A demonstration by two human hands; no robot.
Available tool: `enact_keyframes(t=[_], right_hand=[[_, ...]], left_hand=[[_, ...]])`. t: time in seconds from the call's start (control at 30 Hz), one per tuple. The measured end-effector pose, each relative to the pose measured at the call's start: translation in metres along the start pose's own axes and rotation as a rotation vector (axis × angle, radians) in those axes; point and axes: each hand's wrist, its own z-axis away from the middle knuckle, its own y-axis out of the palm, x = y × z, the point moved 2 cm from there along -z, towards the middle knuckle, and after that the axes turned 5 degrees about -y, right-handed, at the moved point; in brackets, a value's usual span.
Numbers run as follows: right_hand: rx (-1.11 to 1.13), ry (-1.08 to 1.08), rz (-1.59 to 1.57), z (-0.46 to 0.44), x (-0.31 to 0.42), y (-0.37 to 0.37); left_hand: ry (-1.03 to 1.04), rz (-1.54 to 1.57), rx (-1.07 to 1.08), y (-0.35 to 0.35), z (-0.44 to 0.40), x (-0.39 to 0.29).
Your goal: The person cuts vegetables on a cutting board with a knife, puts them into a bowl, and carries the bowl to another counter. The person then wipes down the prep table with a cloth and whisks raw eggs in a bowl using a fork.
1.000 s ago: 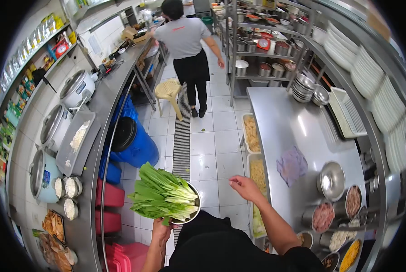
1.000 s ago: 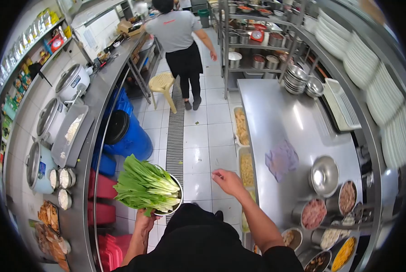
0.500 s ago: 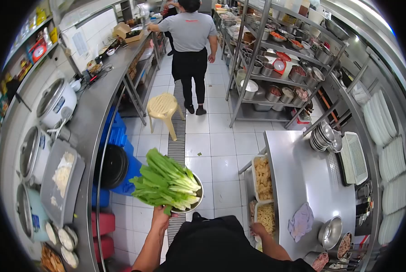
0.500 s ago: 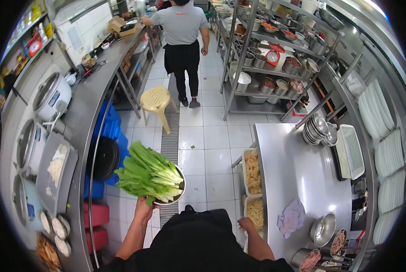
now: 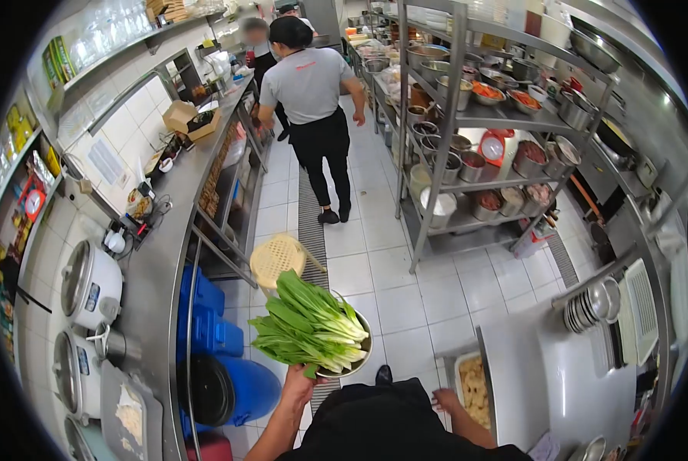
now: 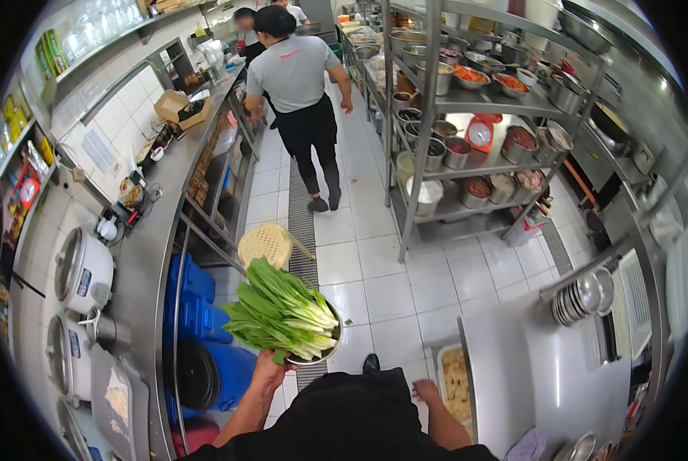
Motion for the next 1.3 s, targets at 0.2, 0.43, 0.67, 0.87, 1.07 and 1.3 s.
enact_keyframes(t=[0.2,0.43,0.67,0.87,1.07,1.3], right_hand=[[-0.064,-0.531,0.299,-0.155,0.301,-0.001],[-0.114,-0.665,0.288,-0.194,0.501,0.025],[-0.125,-0.3,0.304,-0.25,0.396,-0.023],[-0.227,0.288,-0.228,-0.22,0.394,-0.023],[-0.199,0.301,-0.244,-0.304,0.478,-0.012],[-0.064,-0.317,-0.04,-0.483,0.722,-0.024]], left_hand=[[-0.023,-0.038,-0.062,0.017,-0.081,-0.051],[-0.05,-0.061,0.002,0.033,-0.226,-0.133],[-0.046,-0.198,0.15,0.109,-0.392,-0.271],[-0.071,-0.33,0.236,0.195,-0.533,-0.354],[-0.074,-0.264,0.212,0.27,-0.628,-0.404],[-0.073,-0.27,0.228,0.325,-0.727,-0.457]])
